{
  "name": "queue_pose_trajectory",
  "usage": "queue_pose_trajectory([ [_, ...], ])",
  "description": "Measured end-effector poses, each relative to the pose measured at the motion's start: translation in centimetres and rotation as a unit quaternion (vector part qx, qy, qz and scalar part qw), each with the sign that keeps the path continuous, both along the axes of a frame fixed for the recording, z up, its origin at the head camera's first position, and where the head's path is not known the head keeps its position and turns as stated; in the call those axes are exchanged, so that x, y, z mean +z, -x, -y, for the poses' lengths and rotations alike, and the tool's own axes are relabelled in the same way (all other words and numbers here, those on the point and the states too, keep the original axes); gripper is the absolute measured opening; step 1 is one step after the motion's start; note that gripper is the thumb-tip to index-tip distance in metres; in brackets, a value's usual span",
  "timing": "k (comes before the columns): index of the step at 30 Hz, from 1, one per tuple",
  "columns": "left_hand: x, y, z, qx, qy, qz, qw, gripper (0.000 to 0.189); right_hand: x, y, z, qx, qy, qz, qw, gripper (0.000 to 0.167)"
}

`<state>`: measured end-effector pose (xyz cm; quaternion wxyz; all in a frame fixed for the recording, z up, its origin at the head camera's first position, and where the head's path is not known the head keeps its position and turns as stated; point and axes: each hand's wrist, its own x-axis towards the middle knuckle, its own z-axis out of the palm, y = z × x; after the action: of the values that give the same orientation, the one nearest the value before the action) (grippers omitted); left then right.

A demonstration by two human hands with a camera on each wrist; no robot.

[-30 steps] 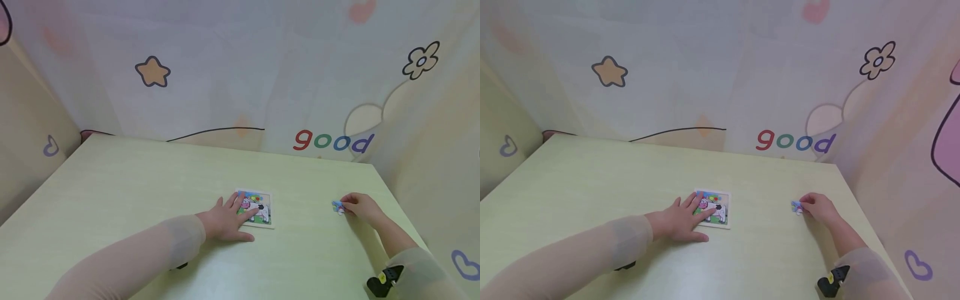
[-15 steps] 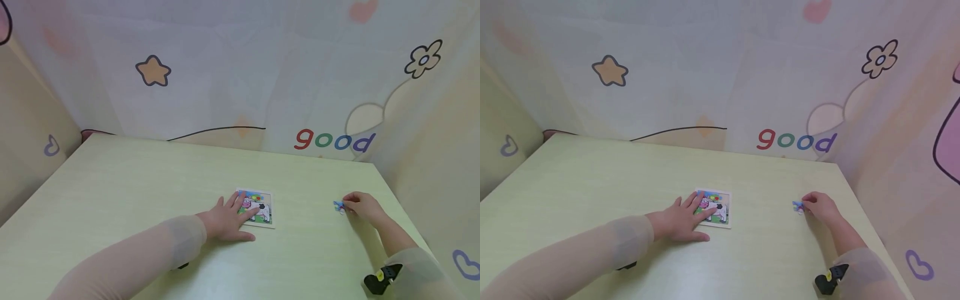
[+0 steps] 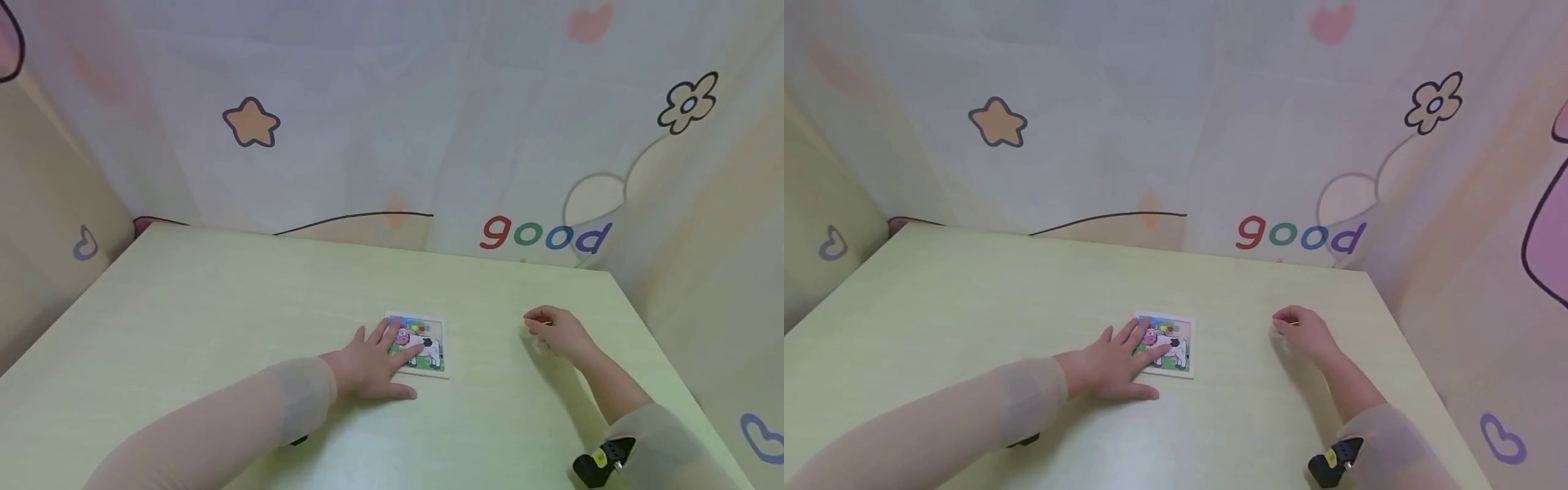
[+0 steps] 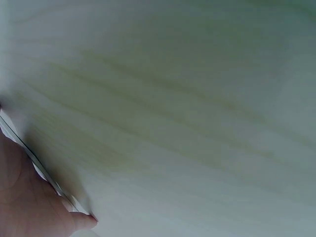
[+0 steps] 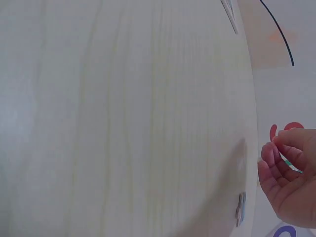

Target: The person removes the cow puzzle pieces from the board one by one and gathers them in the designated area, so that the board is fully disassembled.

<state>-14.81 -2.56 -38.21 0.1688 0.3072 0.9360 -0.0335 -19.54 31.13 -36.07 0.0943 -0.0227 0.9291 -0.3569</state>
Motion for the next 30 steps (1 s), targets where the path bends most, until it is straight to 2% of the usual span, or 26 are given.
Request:
queue_pose_trajectory([
  [6, -0.1, 0.1, -0.1, 0.000, 0.002, -0.001, 1.0000, 0.077, -0.2, 0.5, 2.6, 0.027, 0.044, 0.032, 0.9981, 0.031],
  [14, 0.1, -0.1, 0.0, -0.002, -0.004, 0.001, 1.0000, 0.077, -0.9, 0.9, 6.3, 0.044, 0.064, 0.051, 0.9957, 0.028],
  [20, -0.8, 0.1, -0.1, -0.001, -0.001, 0.006, 1.0000, 0.078, -1.7, 1.1, 8.8, 0.060, 0.055, 0.062, 0.9948, 0.025],
  [24, -1.3, 0.3, -0.1, -0.001, -0.009, 0.005, 0.9999, 0.078, -1.7, 1.1, 10.1, 0.064, 0.037, 0.065, 0.9952, 0.024],
  [30, -0.3, 0.1, -0.2, 0.003, -0.006, 0.006, 1.0000, 0.078, -1.4, 1.0, 11.3, 0.071, 0.015, 0.062, 0.9954, 0.024],
])
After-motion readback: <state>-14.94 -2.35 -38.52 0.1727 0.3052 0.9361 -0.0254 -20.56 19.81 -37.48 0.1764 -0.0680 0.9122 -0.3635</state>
